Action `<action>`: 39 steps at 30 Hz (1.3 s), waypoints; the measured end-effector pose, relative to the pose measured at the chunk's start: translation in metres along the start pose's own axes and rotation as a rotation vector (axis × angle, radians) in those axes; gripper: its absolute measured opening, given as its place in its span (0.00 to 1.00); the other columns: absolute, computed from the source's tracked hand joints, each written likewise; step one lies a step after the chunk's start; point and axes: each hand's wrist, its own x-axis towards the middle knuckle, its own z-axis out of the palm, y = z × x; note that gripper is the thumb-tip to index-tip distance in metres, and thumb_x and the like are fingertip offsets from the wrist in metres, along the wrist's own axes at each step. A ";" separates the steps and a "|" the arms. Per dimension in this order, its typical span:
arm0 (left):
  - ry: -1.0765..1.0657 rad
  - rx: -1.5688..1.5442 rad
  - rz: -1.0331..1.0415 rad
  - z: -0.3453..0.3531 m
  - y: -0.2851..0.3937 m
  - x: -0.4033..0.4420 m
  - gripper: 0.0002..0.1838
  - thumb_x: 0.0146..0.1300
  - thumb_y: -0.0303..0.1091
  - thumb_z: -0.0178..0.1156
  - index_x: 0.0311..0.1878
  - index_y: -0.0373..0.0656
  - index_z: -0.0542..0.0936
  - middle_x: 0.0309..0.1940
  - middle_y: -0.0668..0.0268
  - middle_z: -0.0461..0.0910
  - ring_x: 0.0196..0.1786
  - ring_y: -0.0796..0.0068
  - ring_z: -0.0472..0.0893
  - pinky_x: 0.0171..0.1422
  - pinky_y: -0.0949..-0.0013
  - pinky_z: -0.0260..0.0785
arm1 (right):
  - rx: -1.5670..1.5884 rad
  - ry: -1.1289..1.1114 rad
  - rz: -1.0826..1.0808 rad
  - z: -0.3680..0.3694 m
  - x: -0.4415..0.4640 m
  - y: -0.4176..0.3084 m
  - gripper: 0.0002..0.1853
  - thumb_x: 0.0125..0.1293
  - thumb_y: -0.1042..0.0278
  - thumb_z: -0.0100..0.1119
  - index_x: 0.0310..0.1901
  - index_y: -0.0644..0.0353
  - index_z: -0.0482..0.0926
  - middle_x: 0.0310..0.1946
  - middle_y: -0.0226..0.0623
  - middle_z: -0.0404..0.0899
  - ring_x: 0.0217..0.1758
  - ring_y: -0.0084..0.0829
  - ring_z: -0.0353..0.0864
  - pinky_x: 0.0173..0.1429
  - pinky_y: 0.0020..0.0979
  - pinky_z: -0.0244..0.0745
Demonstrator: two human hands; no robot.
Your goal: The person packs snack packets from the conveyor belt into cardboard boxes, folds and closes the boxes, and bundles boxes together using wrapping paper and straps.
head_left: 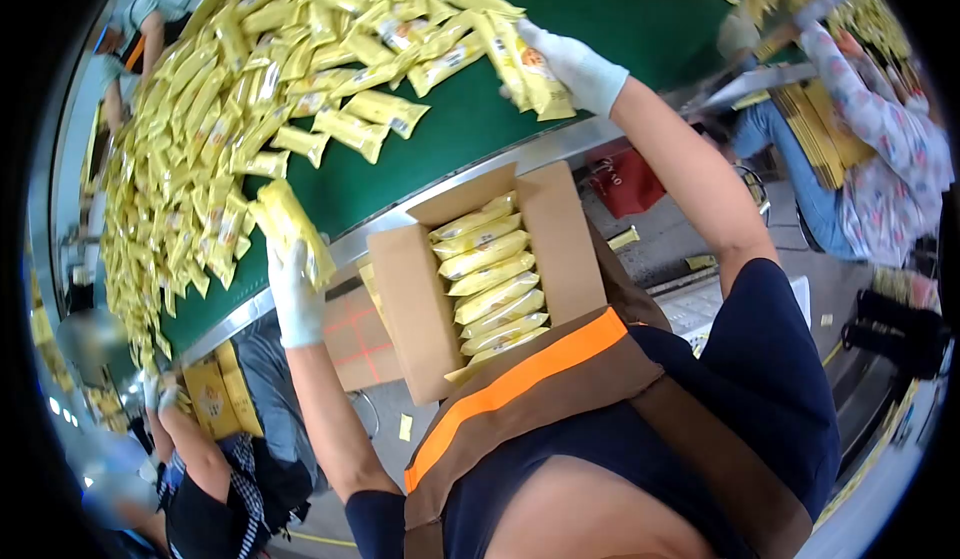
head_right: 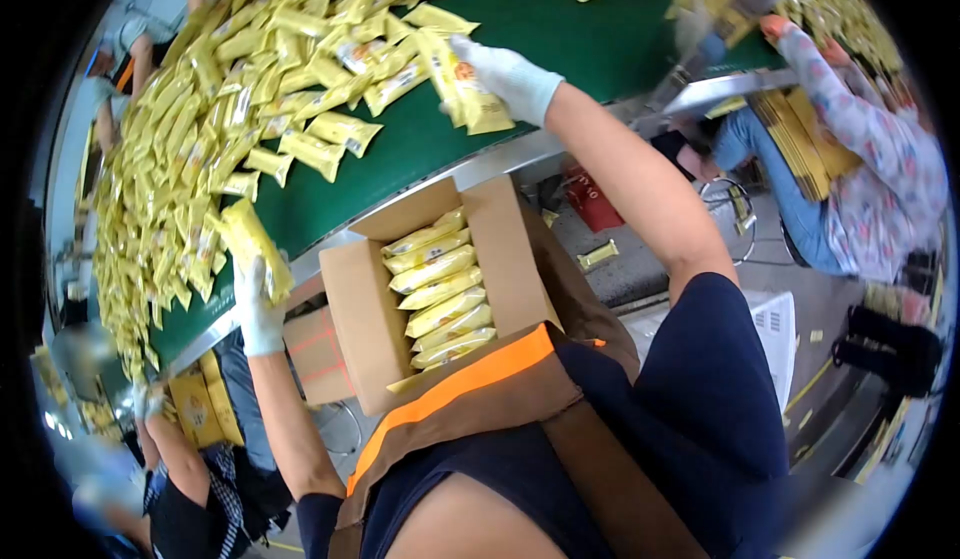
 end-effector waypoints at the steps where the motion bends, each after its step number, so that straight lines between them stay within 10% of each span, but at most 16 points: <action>1: -0.039 -0.116 -0.053 -0.003 -0.001 -0.012 0.34 0.69 0.36 0.61 0.74 0.46 0.60 0.56 0.61 0.75 0.54 0.64 0.79 0.58 0.62 0.76 | 0.130 -0.047 -0.026 0.005 -0.014 -0.002 0.31 0.76 0.39 0.42 0.55 0.67 0.73 0.37 0.47 0.83 0.34 0.37 0.88 0.39 0.35 0.87; 6: -0.238 -0.221 -0.008 0.027 0.015 -0.070 0.38 0.64 0.43 0.67 0.73 0.44 0.61 0.57 0.59 0.75 0.54 0.62 0.80 0.57 0.59 0.78 | 0.112 -0.281 0.021 0.030 -0.079 -0.002 0.29 0.78 0.43 0.42 0.57 0.66 0.73 0.41 0.43 0.82 0.36 0.33 0.86 0.44 0.32 0.83; 9: -0.228 -0.118 0.004 0.051 0.022 -0.089 0.42 0.60 0.48 0.69 0.72 0.41 0.61 0.56 0.58 0.76 0.52 0.62 0.81 0.56 0.60 0.78 | -1.280 -0.534 -0.306 0.071 -0.132 0.002 0.31 0.70 0.38 0.49 0.60 0.57 0.75 0.41 0.43 0.84 0.37 0.39 0.85 0.45 0.37 0.80; 11: -0.300 0.096 0.046 0.072 0.025 -0.084 0.45 0.58 0.50 0.71 0.72 0.39 0.61 0.55 0.61 0.75 0.52 0.70 0.80 0.57 0.65 0.76 | -1.656 -0.678 -0.423 0.109 -0.144 0.039 0.26 0.64 0.39 0.55 0.53 0.53 0.77 0.35 0.44 0.83 0.37 0.47 0.85 0.40 0.45 0.80; 14: -0.469 0.457 0.003 0.106 0.025 -0.079 0.46 0.53 0.29 0.66 0.76 0.36 0.58 0.66 0.57 0.70 0.65 0.68 0.73 0.69 0.67 0.66 | -1.624 -0.650 -0.551 0.138 -0.143 0.118 0.23 0.60 0.43 0.62 0.48 0.53 0.76 0.34 0.45 0.82 0.35 0.46 0.84 0.38 0.48 0.79; 15: -0.533 0.753 0.431 0.107 0.003 -0.073 0.40 0.56 0.26 0.63 0.75 0.42 0.63 0.59 0.57 0.77 0.55 0.70 0.79 0.60 0.67 0.73 | -1.631 -0.618 -0.580 0.141 -0.142 0.134 0.24 0.59 0.44 0.64 0.49 0.53 0.76 0.34 0.43 0.81 0.36 0.44 0.84 0.39 0.46 0.78; 19: -0.624 1.506 0.774 0.130 -0.028 -0.066 0.31 0.52 0.30 0.61 0.64 0.54 0.76 0.44 0.62 0.81 0.42 0.59 0.79 0.45 0.63 0.73 | -1.504 -0.511 -0.878 0.122 -0.168 0.145 0.29 0.57 0.47 0.66 0.55 0.55 0.76 0.44 0.37 0.78 0.48 0.38 0.79 0.51 0.40 0.74; 23: -0.682 1.445 0.868 0.124 -0.048 -0.083 0.29 0.58 0.40 0.60 0.66 0.57 0.75 0.59 0.60 0.77 0.58 0.53 0.75 0.62 0.43 0.65 | -1.263 -0.452 -1.136 0.083 -0.183 0.139 0.19 0.61 0.59 0.63 0.53 0.54 0.78 0.56 0.37 0.77 0.61 0.40 0.76 0.61 0.40 0.71; 27: -0.697 1.636 0.717 0.135 -0.048 -0.102 0.28 0.69 0.56 0.52 0.70 0.62 0.70 0.70 0.59 0.67 0.70 0.50 0.66 0.71 0.27 0.47 | -1.664 -0.523 -0.964 0.035 -0.154 0.090 0.20 0.58 0.67 0.59 0.54 0.50 0.78 0.60 0.35 0.76 0.66 0.40 0.73 0.62 0.41 0.70; 33: -0.678 1.638 0.764 0.130 -0.058 -0.113 0.28 0.70 0.57 0.49 0.69 0.60 0.70 0.70 0.58 0.68 0.69 0.49 0.68 0.71 0.32 0.50 | -2.066 -1.003 -0.993 0.045 -0.106 0.078 0.14 0.57 0.59 0.63 0.45 0.49 0.76 0.48 0.30 0.77 0.57 0.37 0.76 0.53 0.41 0.75; 39: -0.404 1.135 0.824 0.092 -0.016 -0.106 0.25 0.67 0.44 0.58 0.66 0.50 0.73 0.63 0.54 0.74 0.65 0.47 0.71 0.72 0.48 0.59 | -1.839 -0.971 -0.923 0.074 -0.114 0.066 0.13 0.61 0.55 0.64 0.42 0.52 0.78 0.43 0.33 0.77 0.52 0.39 0.75 0.48 0.39 0.78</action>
